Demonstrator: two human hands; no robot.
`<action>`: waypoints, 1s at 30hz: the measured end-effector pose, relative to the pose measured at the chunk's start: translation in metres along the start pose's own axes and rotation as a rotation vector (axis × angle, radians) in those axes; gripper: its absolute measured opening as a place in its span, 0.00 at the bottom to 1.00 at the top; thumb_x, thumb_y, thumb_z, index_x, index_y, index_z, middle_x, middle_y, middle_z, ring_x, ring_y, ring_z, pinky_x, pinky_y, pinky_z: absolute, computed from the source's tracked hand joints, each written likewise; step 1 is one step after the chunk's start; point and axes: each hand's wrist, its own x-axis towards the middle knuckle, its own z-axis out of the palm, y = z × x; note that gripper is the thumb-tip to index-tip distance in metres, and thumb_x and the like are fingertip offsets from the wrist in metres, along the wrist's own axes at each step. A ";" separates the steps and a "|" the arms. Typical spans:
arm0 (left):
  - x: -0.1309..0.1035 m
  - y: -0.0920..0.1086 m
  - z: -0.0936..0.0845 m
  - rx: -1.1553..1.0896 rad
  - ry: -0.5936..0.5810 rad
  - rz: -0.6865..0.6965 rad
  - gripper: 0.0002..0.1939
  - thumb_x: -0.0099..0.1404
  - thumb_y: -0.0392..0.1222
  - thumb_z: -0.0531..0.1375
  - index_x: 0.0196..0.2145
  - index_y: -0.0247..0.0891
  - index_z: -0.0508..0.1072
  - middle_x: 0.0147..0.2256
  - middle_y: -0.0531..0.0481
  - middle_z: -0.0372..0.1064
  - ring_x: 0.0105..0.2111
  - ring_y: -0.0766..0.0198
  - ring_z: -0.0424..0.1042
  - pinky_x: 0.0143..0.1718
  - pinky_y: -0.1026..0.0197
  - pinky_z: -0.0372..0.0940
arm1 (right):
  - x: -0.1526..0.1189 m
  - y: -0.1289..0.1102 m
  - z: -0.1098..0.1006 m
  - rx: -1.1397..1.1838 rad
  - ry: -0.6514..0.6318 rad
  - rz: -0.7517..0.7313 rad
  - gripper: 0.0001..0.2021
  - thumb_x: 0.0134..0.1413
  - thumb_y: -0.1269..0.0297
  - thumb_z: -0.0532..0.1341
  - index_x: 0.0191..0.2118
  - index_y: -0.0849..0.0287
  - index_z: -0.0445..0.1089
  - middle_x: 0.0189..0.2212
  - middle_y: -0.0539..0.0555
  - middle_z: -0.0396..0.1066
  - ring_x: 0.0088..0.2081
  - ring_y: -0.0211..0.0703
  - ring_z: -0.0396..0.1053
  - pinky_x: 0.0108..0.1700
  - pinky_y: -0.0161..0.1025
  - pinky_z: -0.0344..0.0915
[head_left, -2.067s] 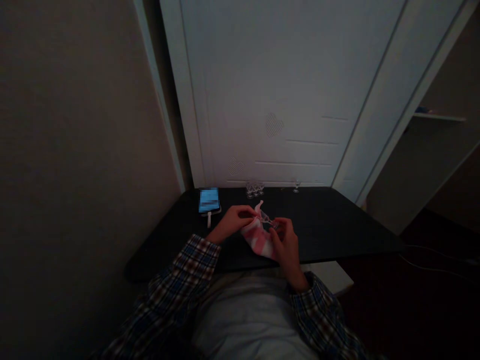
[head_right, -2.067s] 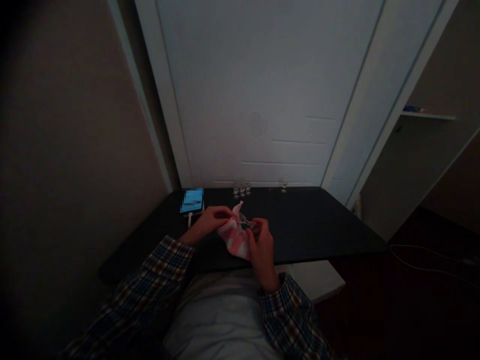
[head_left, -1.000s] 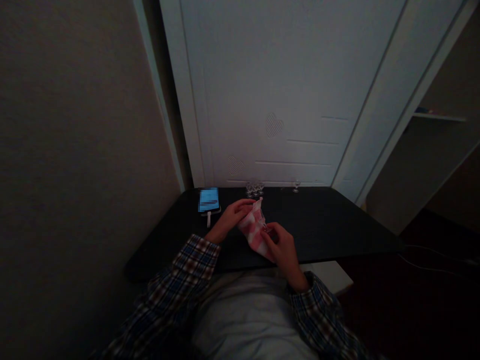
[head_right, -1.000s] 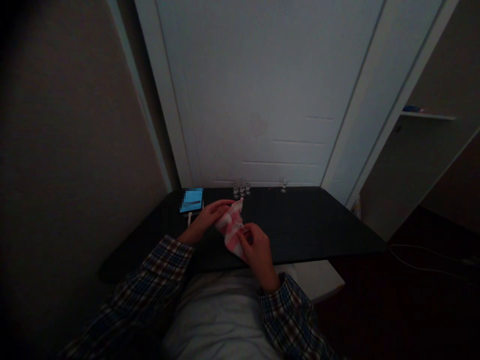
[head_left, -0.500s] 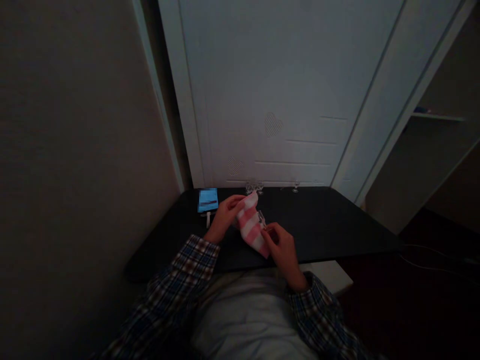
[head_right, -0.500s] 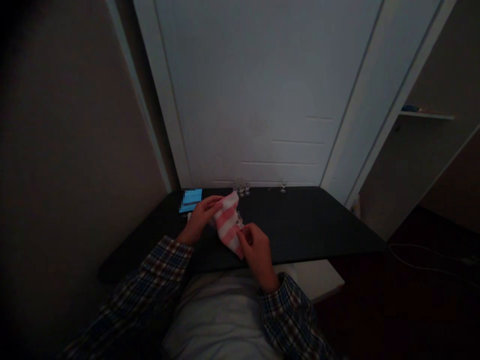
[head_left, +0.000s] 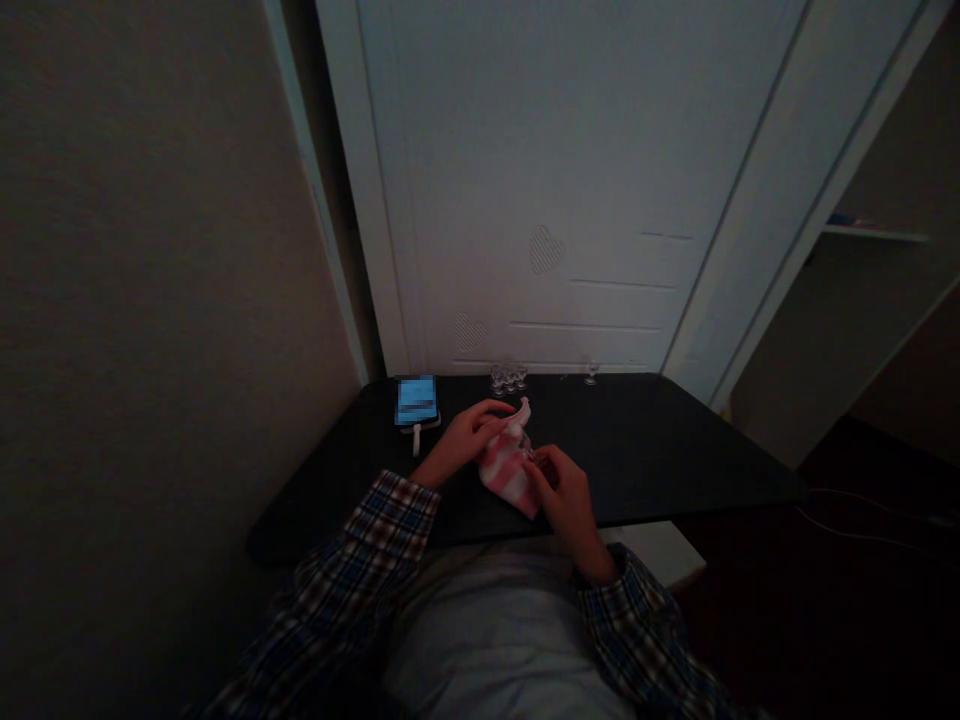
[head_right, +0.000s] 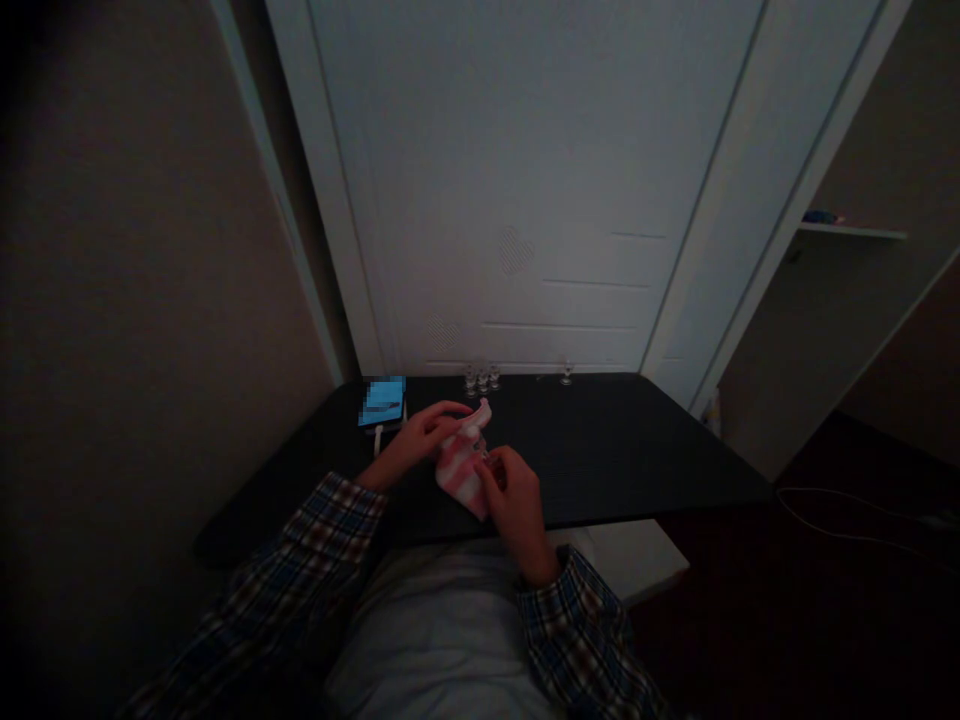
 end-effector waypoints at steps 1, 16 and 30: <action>0.000 0.001 0.000 0.010 -0.011 0.024 0.19 0.61 0.50 0.54 0.47 0.39 0.67 0.34 0.49 0.72 0.28 0.64 0.69 0.23 0.67 0.61 | 0.000 0.001 0.000 -0.004 0.002 -0.005 0.10 0.57 0.57 0.54 0.34 0.58 0.66 0.27 0.49 0.68 0.28 0.37 0.65 0.30 0.32 0.59; -0.002 0.003 -0.002 -0.163 -0.019 -0.017 0.22 0.53 0.45 0.62 0.45 0.39 0.63 0.36 0.49 0.71 0.34 0.61 0.71 0.28 0.65 0.64 | 0.001 0.005 0.001 -0.005 -0.008 -0.066 0.07 0.56 0.61 0.55 0.38 0.57 0.65 0.31 0.51 0.69 0.32 0.39 0.67 0.33 0.34 0.61; -0.003 0.005 0.001 -0.099 -0.068 0.026 0.21 0.56 0.44 0.59 0.47 0.39 0.64 0.39 0.47 0.71 0.35 0.61 0.71 0.32 0.62 0.65 | 0.002 0.007 0.001 -0.013 0.012 -0.044 0.05 0.55 0.64 0.55 0.36 0.58 0.65 0.31 0.51 0.68 0.32 0.39 0.66 0.33 0.34 0.60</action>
